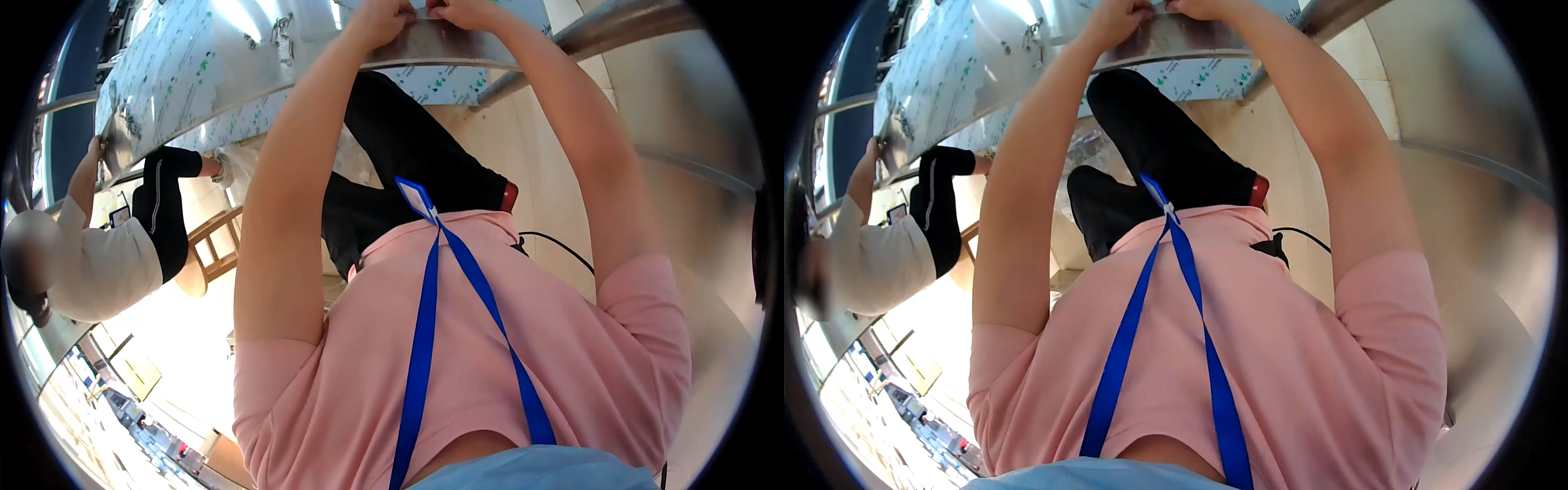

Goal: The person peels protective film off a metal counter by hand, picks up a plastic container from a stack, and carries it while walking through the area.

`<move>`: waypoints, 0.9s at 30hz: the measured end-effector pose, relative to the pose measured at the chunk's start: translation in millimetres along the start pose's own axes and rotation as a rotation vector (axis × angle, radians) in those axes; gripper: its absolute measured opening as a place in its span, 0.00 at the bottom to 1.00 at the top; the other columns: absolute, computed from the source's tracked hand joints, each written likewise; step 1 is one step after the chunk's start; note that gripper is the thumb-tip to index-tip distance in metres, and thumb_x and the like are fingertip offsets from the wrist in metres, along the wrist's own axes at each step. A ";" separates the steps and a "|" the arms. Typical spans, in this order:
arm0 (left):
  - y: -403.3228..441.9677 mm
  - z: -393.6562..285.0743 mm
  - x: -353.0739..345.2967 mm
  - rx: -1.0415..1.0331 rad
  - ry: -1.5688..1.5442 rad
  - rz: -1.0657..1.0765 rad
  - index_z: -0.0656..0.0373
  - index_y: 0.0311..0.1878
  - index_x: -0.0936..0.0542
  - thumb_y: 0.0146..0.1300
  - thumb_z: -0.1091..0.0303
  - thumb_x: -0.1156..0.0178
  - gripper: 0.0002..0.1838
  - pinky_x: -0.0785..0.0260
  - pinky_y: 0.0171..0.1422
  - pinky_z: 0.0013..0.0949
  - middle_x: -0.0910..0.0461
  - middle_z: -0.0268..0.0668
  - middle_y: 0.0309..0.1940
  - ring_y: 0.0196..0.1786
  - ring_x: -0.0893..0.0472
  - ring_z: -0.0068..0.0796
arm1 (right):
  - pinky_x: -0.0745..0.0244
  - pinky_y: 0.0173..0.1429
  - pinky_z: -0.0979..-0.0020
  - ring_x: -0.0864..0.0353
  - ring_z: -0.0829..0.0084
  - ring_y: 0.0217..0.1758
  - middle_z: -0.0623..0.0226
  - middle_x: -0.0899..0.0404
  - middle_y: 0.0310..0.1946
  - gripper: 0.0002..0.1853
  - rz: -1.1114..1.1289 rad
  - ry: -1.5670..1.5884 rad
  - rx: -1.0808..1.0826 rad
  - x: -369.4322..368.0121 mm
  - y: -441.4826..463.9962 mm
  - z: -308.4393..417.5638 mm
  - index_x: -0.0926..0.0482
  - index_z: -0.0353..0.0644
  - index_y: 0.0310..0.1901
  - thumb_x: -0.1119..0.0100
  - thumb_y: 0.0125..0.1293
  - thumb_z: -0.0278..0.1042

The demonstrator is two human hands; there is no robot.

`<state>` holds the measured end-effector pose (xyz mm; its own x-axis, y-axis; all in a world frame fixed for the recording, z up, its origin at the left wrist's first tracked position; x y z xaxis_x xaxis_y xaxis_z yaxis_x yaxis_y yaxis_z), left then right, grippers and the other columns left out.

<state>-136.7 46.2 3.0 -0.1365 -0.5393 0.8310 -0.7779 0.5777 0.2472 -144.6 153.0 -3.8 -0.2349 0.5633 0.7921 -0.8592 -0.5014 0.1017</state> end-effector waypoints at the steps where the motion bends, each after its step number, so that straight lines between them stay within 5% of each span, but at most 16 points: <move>1: 0.4 4.8 -3.5 0.000 -0.020 -0.015 0.62 0.32 0.23 0.52 0.69 0.47 0.08 0.33 0.44 0.44 0.26 0.50 0.31 0.38 0.27 0.52 | 0.29 0.39 0.60 0.23 0.54 0.34 0.52 0.22 0.28 0.08 -0.019 0.030 -0.007 -1.7 0.0 -5.6 0.21 0.38 0.28 0.44 0.49 0.34; 27: 2.3 4.2 2.7 0.108 -0.039 0.003 0.64 0.32 0.23 0.55 0.66 0.48 0.10 0.34 0.44 0.44 0.24 0.51 0.32 0.40 0.26 0.52 | 0.28 0.38 0.60 0.22 0.53 0.33 0.51 0.21 0.28 0.10 -0.123 0.018 -0.019 1.1 0.4 -13.0 0.20 0.39 0.29 0.43 0.49 0.36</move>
<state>-141.5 43.6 3.7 -0.1608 -0.5624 0.8111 -0.8387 0.5111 0.1881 -151.1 161.9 -10.8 -0.1352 0.6318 0.7632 -0.8906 -0.4151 0.1859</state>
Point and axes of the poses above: each hand's wrist, its own y-axis towards the middle knuckle, its own x-axis out of the back of the hand, z = x × y, the point moved 8 cm from there along y, towards the middle knuckle
